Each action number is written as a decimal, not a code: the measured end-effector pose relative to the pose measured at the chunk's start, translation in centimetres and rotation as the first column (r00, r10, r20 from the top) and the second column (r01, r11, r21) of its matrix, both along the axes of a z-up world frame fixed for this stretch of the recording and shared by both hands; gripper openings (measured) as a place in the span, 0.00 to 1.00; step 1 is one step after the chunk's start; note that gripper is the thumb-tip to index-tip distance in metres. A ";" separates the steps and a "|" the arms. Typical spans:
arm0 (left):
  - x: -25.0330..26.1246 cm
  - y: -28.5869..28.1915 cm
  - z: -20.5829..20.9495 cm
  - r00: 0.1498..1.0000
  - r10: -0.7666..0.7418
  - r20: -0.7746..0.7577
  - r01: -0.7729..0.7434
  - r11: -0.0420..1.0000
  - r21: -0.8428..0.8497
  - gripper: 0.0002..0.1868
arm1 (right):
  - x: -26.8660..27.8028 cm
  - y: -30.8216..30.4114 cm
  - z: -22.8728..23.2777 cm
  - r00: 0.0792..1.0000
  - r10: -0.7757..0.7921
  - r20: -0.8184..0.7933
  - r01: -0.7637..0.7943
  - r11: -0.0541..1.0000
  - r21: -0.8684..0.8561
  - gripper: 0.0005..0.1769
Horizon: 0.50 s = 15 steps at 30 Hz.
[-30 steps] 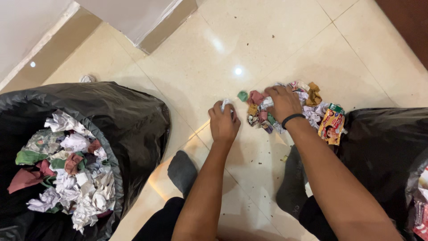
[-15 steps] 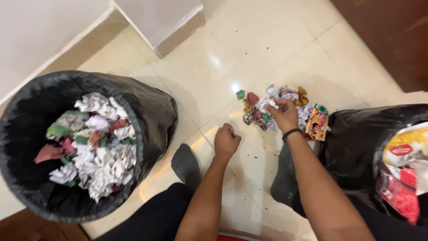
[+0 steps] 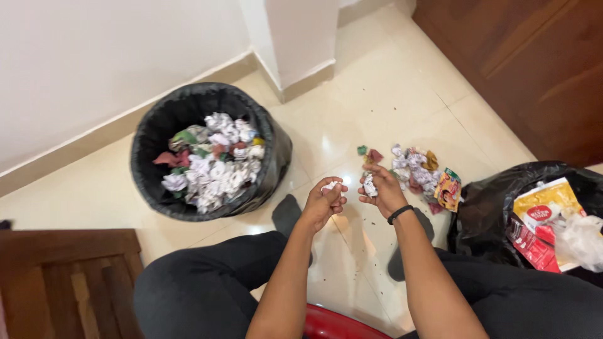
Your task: The person sits on a low red stool and sorts crumpled paper and small wrappers from a pile on the floor into two black trash bags. They pick up items one by one, crumple them, and place them into either the left or right bag.
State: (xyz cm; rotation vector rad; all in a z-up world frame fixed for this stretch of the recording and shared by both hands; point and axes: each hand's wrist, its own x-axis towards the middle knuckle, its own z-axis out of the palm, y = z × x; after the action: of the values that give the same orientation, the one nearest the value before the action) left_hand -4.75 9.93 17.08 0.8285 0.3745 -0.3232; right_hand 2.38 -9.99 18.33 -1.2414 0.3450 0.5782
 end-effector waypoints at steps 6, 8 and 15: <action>-3.1 3.9 4.9 0.990 0.108 0.087 -0.117 0.988 0.104 0.16 | -1.5 4.3 1.5 0.990 -0.032 0.138 0.019 0.995 0.096 0.08; -3.4 5.6 6.8 0.977 0.187 0.106 -0.208 0.948 0.241 0.17 | -1.9 6.8 2.7 0.992 -0.057 0.108 0.046 0.993 0.106 0.11; -5.0 15.8 15.8 0.828 0.211 0.520 -0.554 0.449 0.700 0.32 | -5.1 13.7 8.9 0.915 0.183 0.361 -0.187 0.982 -0.024 0.19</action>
State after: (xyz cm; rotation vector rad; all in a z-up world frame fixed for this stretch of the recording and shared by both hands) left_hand -9.79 25.73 32.93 1.6940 0.3527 0.5342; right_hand -2.71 3.73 27.20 -1.3487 -0.0876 0.4978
